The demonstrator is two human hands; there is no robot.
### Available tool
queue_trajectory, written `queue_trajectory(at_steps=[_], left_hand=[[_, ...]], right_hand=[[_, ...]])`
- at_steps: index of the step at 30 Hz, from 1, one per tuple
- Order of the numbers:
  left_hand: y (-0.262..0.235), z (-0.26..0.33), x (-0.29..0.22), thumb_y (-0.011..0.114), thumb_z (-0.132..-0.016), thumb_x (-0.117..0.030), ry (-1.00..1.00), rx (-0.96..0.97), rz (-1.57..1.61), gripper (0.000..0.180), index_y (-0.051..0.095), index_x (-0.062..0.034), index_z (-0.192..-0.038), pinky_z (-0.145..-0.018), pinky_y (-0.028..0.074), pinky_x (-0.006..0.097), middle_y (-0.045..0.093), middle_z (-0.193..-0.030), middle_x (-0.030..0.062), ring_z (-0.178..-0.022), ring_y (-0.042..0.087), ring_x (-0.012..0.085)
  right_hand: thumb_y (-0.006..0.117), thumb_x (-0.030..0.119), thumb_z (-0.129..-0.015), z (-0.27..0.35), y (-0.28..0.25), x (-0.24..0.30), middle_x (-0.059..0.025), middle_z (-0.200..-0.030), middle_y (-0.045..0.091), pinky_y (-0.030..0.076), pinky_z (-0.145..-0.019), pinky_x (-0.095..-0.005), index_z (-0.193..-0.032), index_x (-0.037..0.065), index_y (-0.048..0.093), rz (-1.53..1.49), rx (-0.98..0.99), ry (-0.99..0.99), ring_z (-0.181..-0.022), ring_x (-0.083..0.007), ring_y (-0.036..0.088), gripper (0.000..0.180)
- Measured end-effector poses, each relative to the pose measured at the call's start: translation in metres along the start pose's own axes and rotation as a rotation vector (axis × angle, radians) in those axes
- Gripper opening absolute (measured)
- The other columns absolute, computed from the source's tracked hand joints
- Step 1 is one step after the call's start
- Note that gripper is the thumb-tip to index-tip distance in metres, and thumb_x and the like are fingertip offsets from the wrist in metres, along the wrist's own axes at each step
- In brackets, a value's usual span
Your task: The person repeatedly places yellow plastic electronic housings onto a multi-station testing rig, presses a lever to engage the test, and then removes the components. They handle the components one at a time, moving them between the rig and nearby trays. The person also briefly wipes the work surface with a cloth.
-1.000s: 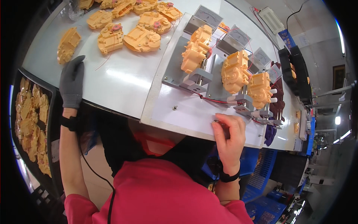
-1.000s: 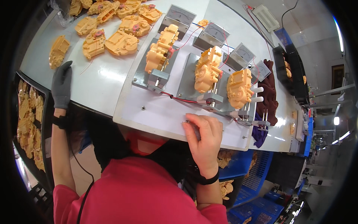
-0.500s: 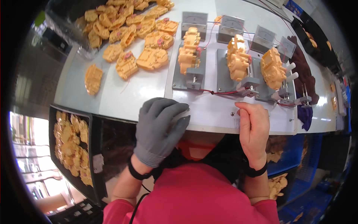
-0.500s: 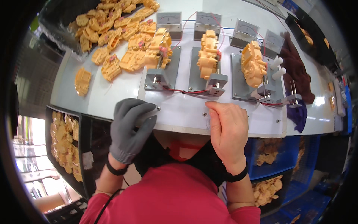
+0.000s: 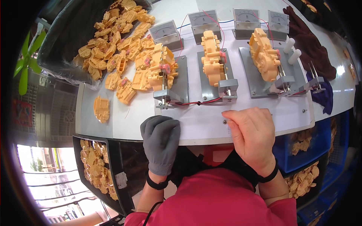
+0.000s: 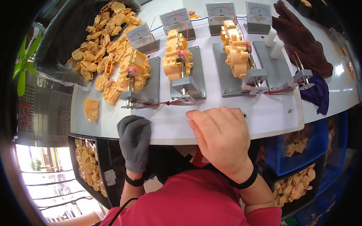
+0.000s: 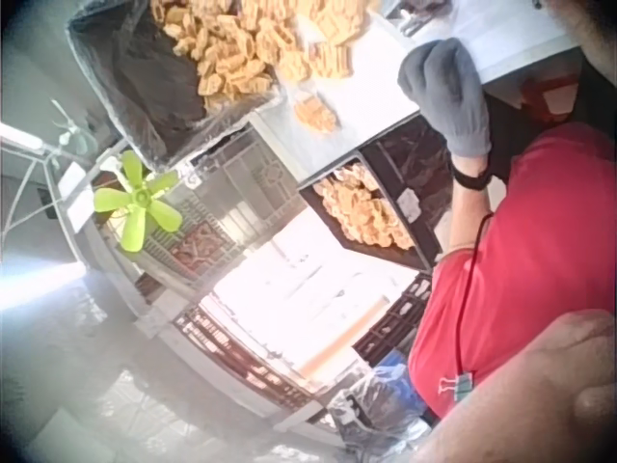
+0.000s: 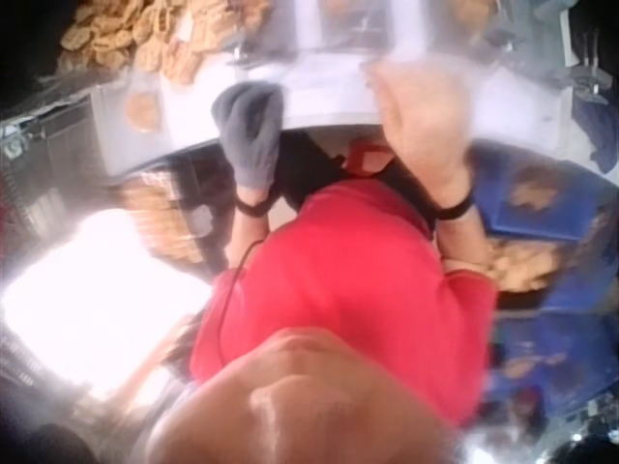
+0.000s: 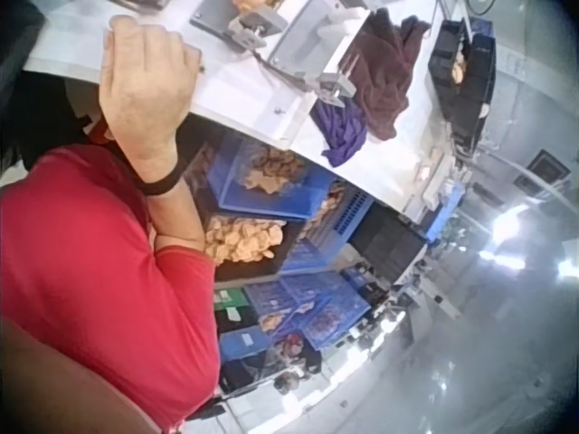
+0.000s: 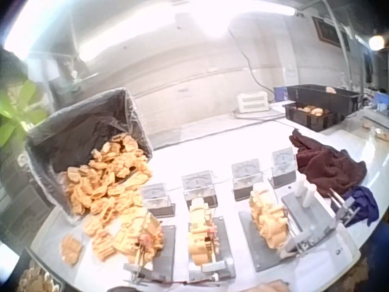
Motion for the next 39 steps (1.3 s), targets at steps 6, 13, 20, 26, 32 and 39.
queue_trajectory(at_steps=[6, 13, 20, 26, 32, 39], left_hand=[[0.0, 0.002, 0.002, 0.073, -0.077, -0.003, 0.017, 0.011, 0.017, 0.019, 0.068, -0.0076, -0.094, -0.09, 0.044, 0.039, 0.063, -0.099, 0.0081, -0.101, 0.055, 0.029], [0.001, 0.002, 0.008, 0.064, -0.082, 0.002, -0.061, 0.056, 0.122, 0.016, 0.064, 0.0008, -0.098, -0.092, 0.044, 0.036, 0.058, -0.106, 0.0134, -0.101, 0.056, 0.0285], [0.008, 0.001, 0.01, 0.05, -0.096, -0.01, -0.012, 0.137, 0.045, 0.022, 0.061, 0.0043, -0.108, -0.098, 0.038, 0.037, 0.055, -0.111, 0.0148, -0.107, 0.051, 0.0267], [0.008, 0.002, 0.009, 0.051, -0.093, -0.01, -0.015, 0.128, 0.073, 0.021, 0.061, 0.004, -0.106, -0.097, 0.038, 0.038, 0.055, -0.109, 0.0147, -0.106, 0.051, 0.0273], [0.007, 0.001, 0.007, 0.054, -0.09, -0.007, -0.029, 0.105, 0.096, 0.019, 0.063, 0.0031, -0.103, -0.095, 0.039, 0.038, 0.056, -0.105, 0.0136, -0.104, 0.05, 0.028], [0.007, 0.002, 0.009, 0.059, -0.088, -0.001, -0.033, 0.124, 0.1, 0.014, 0.062, 0.0026, -0.101, -0.094, 0.041, 0.036, 0.056, -0.107, 0.013, -0.103, 0.053, 0.0268]], right_hand=[[0.073, 0.008, -0.075, -0.001, 0.001, 0.001, -0.0005, -0.075, 0.058, 0.041, -0.065, -0.0332, -0.095, 0.011, 0.065, -0.003, 0.006, -0.001, -0.067, -0.0196, 0.056, 0.021], [0.069, 0.017, -0.079, 0.001, 0.005, -0.001, 0.0006, -0.073, 0.052, 0.041, -0.067, -0.0328, -0.087, 0.013, 0.062, 0.034, 0.021, 0.001, -0.071, -0.0168, 0.055, 0.012], [0.074, 0.014, -0.077, 0.0, 0.0, -0.003, 0.0016, -0.072, 0.052, 0.039, -0.064, -0.0309, -0.092, 0.012, 0.065, -0.005, -0.053, 0.046, -0.066, -0.0169, 0.053, 0.018], [0.075, 0.014, -0.076, 0.001, 0.002, -0.003, 0.0028, -0.072, 0.053, 0.039, -0.064, -0.0302, -0.092, 0.013, 0.065, 0.011, -0.039, 0.048, -0.065, -0.016, 0.053, 0.019], [0.075, 0.014, -0.076, 0.0, 0.001, -0.002, 0.0032, -0.072, 0.054, 0.039, -0.063, -0.0305, -0.092, 0.013, 0.066, 0.026, -0.033, 0.045, -0.065, -0.0158, 0.053, 0.019], [0.073, 0.011, -0.077, -0.002, 0.004, -0.001, 0.0011, -0.074, 0.058, 0.04, -0.063, -0.0326, -0.092, 0.012, 0.066, 0.082, 0.032, 0.024, -0.067, -0.0183, 0.055, 0.017]])
Point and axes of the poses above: each hand's wrist, its own z-axis away from the middle knuckle, its own y-axis out of the palm, x = y × z, the point moved 8 cm from there along -z, towards the middle knuckle
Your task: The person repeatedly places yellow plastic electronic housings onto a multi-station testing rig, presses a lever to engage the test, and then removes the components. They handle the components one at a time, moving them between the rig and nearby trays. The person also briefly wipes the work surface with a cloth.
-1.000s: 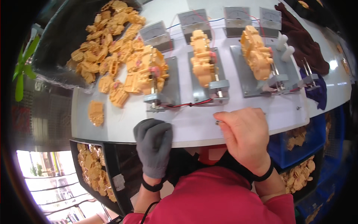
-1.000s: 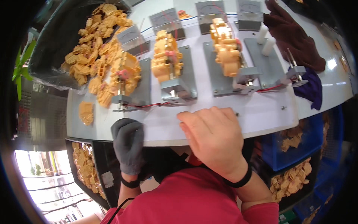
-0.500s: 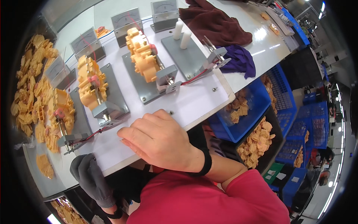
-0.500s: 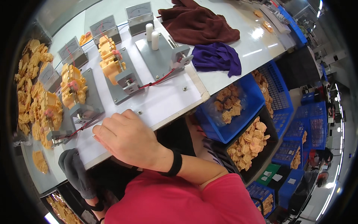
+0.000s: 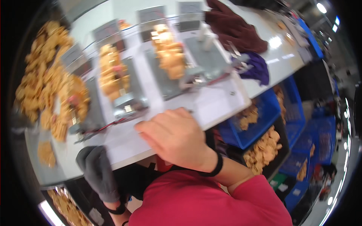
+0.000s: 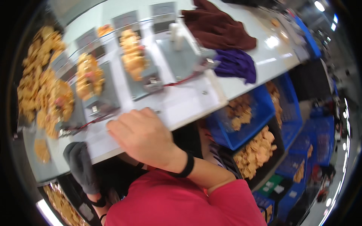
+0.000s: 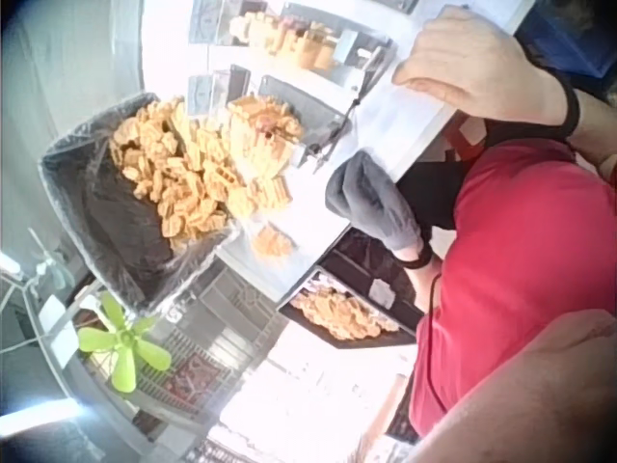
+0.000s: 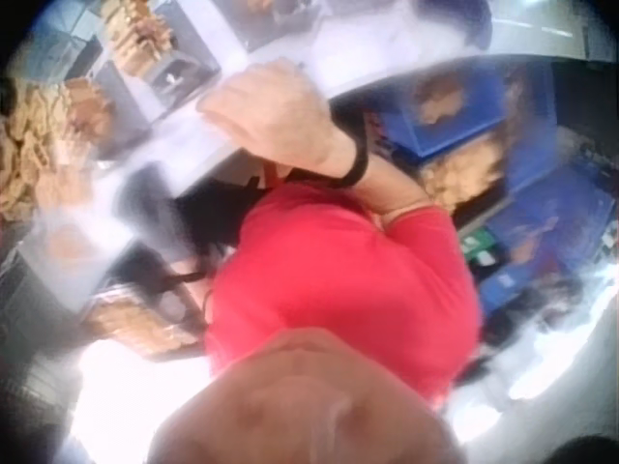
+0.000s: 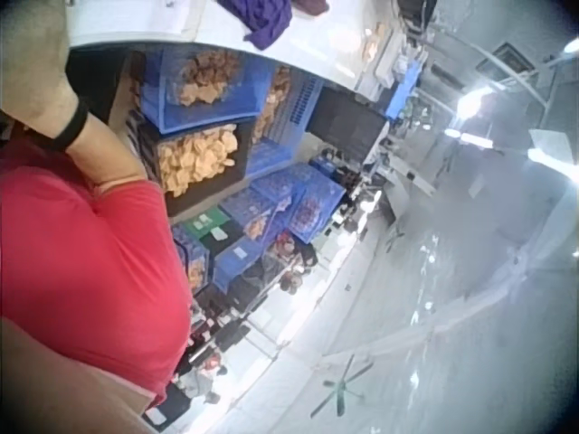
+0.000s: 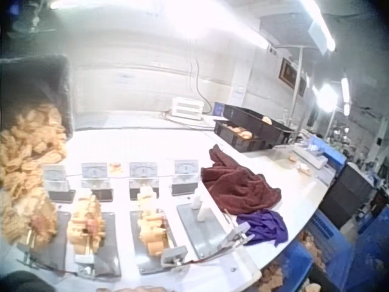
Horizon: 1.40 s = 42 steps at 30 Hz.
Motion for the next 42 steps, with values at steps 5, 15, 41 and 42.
queue_trajectory(at_steps=[5, 15, 41, 42], left_hand=[[-0.008, -0.007, -0.005, 0.071, -0.078, -0.004, 0.095, -0.096, -0.059, 0.018, 0.069, -0.0088, -0.095, -0.086, 0.044, 0.038, 0.061, -0.094, 0.008, -0.094, 0.056, 0.0287], [-0.011, -0.009, -0.009, 0.071, -0.078, -0.012, 0.086, -0.096, -0.072, 0.016, 0.07, -0.0133, -0.095, -0.088, 0.04, 0.038, 0.062, -0.092, 0.0034, -0.093, 0.056, 0.0257], [-0.026, -0.146, -0.03, 0.067, -0.084, -0.047, -0.123, 0.475, 0.111, 0.085, 0.035, 0.0024, -0.145, -0.087, 0.051, 0.033, 0.058, -0.122, 0.0225, -0.108, 0.06, 0.0228], [-0.022, -0.158, -0.025, 0.068, -0.081, -0.043, -0.051, 0.453, -0.029, 0.085, 0.035, 0.0025, -0.144, -0.088, 0.051, 0.034, 0.058, -0.123, 0.0239, -0.109, 0.06, 0.0251]], right_hand=[[0.071, 0.01, -0.078, 0.001, 0.006, 0.003, -0.0003, -0.073, 0.058, 0.039, -0.065, -0.0343, -0.093, 0.012, 0.067, 0.031, 0.019, -0.021, -0.067, -0.0195, 0.057, 0.016], [0.067, 0.009, -0.082, 0.001, 0.006, 0.006, -0.0026, -0.074, 0.06, 0.038, -0.064, -0.034, -0.096, 0.009, 0.068, 0.009, 0.027, -0.026, -0.065, -0.0215, 0.055, 0.014], [0.071, 0.012, -0.084, -0.032, 0.057, 0.061, -0.0102, -0.102, 0.058, 0.049, -0.077, -0.0318, -0.119, 0.004, 0.058, -0.805, 0.089, 0.026, -0.083, -0.0206, 0.059, 0.038], [0.071, 0.012, -0.084, -0.031, 0.057, 0.066, -0.0103, -0.102, 0.058, 0.049, -0.077, -0.032, -0.119, 0.004, 0.058, -0.803, 0.091, 0.012, -0.084, -0.0205, 0.059, 0.038]])
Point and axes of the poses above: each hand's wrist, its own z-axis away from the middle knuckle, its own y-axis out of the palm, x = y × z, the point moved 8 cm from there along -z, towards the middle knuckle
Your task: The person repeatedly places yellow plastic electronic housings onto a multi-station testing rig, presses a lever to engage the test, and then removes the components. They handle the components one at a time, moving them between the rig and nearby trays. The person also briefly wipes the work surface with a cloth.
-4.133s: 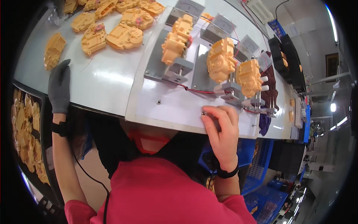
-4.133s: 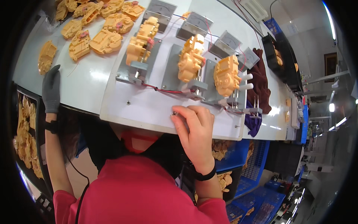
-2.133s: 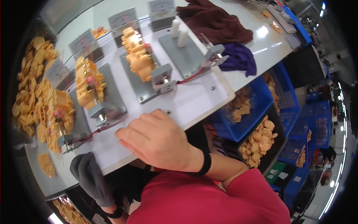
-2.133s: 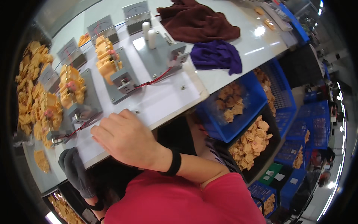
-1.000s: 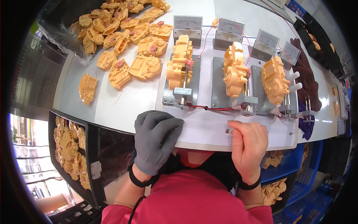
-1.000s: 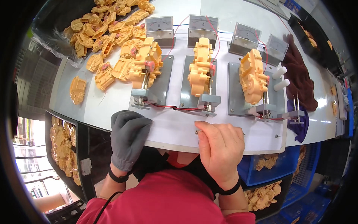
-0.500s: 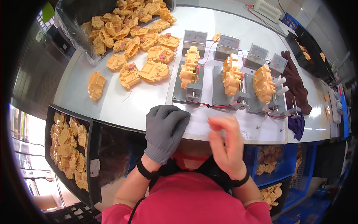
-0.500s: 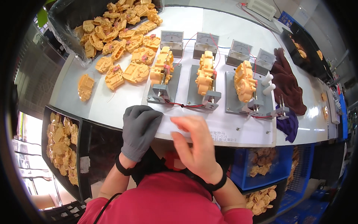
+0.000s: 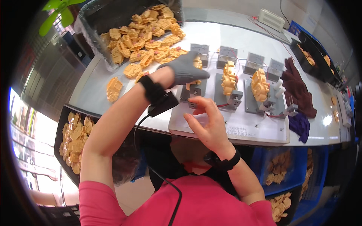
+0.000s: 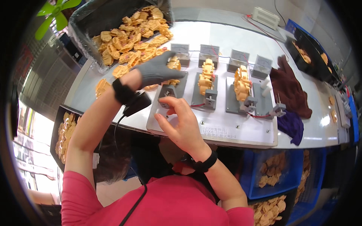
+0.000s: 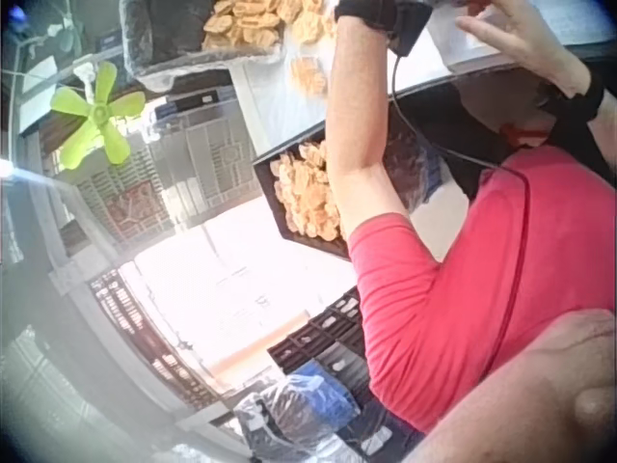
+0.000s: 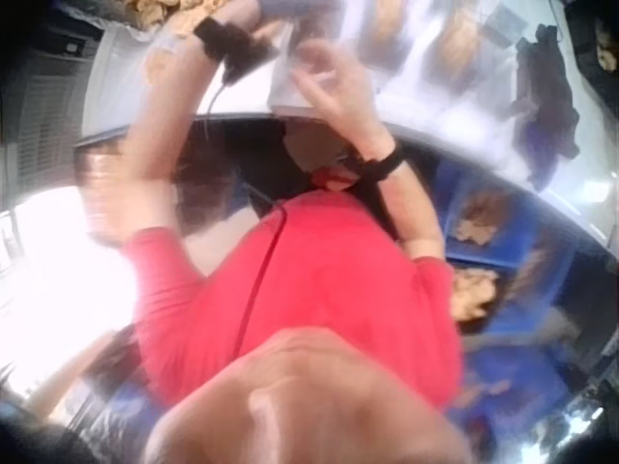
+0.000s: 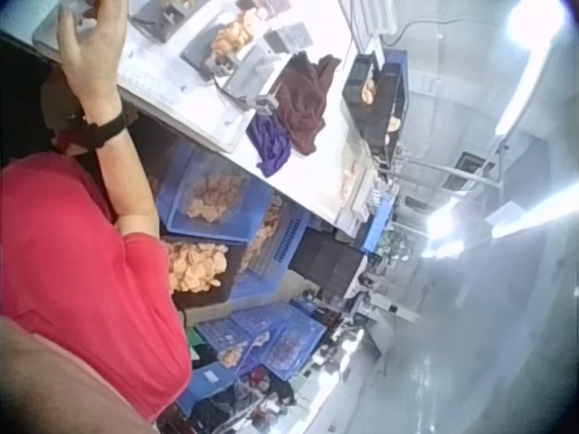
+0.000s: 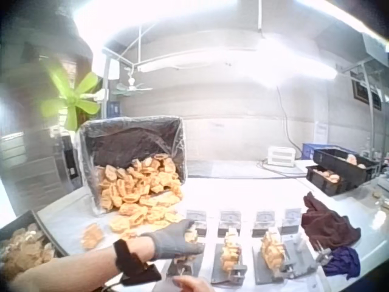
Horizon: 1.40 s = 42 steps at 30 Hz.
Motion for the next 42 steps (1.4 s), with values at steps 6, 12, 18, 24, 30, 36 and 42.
queue_trajectory(at_steps=[6, 12, 18, 24, 30, 36, 42], left_hand=[[-0.04, 0.014, -0.017, 0.065, -0.071, -0.044, 0.074, -0.4, 0.055, 0.082, 0.047, 0.0019, -0.137, -0.101, 0.046, 0.041, 0.057, -0.127, 0.028, -0.119, 0.056, 0.0391], [-0.067, 0.124, 0.078, 0.063, -0.081, -0.03, -0.081, -0.518, 0.703, 0.07, 0.04, 0.0027, -0.139, -0.082, 0.052, 0.031, 0.062, -0.113, 0.0179, -0.097, 0.063, 0.0206], [-0.099, 0.322, 0.365, 0.06, -0.094, -0.024, -0.29, -1.044, 1.073, 0.03, 0.057, -0.0051, -0.116, -0.089, 0.051, 0.032, 0.064, -0.109, 0.0086, -0.1, 0.062, 0.0208], [-0.114, 0.454, 0.454, 0.065, -0.09, -0.017, -0.811, -0.976, -0.243, 0.04, 0.053, -0.0002, -0.124, -0.087, 0.051, 0.034, 0.065, -0.113, 0.0154, -0.102, 0.064, 0.0251], [-0.058, 0.272, 0.295, 0.064, -0.091, -0.015, -0.469, -1.274, 0.64, 0.06, 0.038, -0.0057, -0.145, -0.097, 0.044, 0.037, 0.045, -0.14, 0.0099, -0.119, 0.049, 0.021], [0.018, 0.159, 0.089, 0.058, -0.093, -0.008, 0.003, -0.86, 0.171, 0.052, 0.043, -0.0055, -0.142, -0.112, 0.032, 0.04, 0.042, -0.145, 0.0164, -0.135, 0.041, 0.0288], [0.061, 0.114, 0.043, 0.054, -0.091, -0.005, 0.079, -0.702, 0.159, 0.048, 0.046, -0.0032, -0.138, -0.11, 0.034, 0.042, 0.047, -0.138, 0.0217, -0.131, 0.042, 0.0366]], right_hand=[[0.069, 0.004, -0.081, 0.01, 0.002, -0.015, -0.007, -0.106, 0.06, 0.046, -0.081, -0.0311, -0.121, 0.004, 0.059, 0.097, -0.006, 0.077, -0.085, -0.0175, 0.055, 0.041], [0.066, 0.002, -0.084, 0.015, -0.001, -0.015, -0.0044, -0.099, 0.053, 0.043, -0.085, -0.0285, -0.129, 0.002, 0.053, 0.029, -0.037, 0.08, -0.087, -0.0147, 0.051, 0.046], [0.067, 0.004, -0.083, 0.012, 0.002, -0.014, -0.0069, -0.099, 0.055, 0.045, -0.081, -0.0303, -0.129, 0.003, 0.052, 0.063, -0.047, 0.085, -0.084, -0.0165, 0.053, 0.049], [0.071, 0.009, -0.081, 0.002, 0.009, 0.0, -0.0111, -0.105, 0.055, 0.047, -0.079, -0.032, -0.134, 0.002, 0.049, 0.12, 0.019, -0.003, -0.086, -0.0207, 0.055, 0.057], [0.072, 0.009, -0.081, 0.023, -0.019, 0.022, -0.0152, -0.12, 0.058, 0.045, -0.09, -0.0396, -0.133, 0.003, 0.05, 0.403, 0.093, -0.087, -0.102, -0.0311, 0.057, 0.057], [0.071, 0.01, -0.082, 0.04, -0.085, 0.008, -0.0101, -0.101, 0.062, 0.042, -0.083, -0.0383, -0.11, 0.005, 0.064, 0.755, 0.112, 0.092, -0.094, -0.0286, 0.057, 0.029], [0.072, 0.011, -0.082, 0.027, -0.073, -0.002, -0.0038, -0.083, 0.059, 0.04, -0.076, -0.0355, -0.089, 0.008, 0.067, 0.756, 0.141, 0.028, -0.081, -0.0238, 0.055, 0.008]])
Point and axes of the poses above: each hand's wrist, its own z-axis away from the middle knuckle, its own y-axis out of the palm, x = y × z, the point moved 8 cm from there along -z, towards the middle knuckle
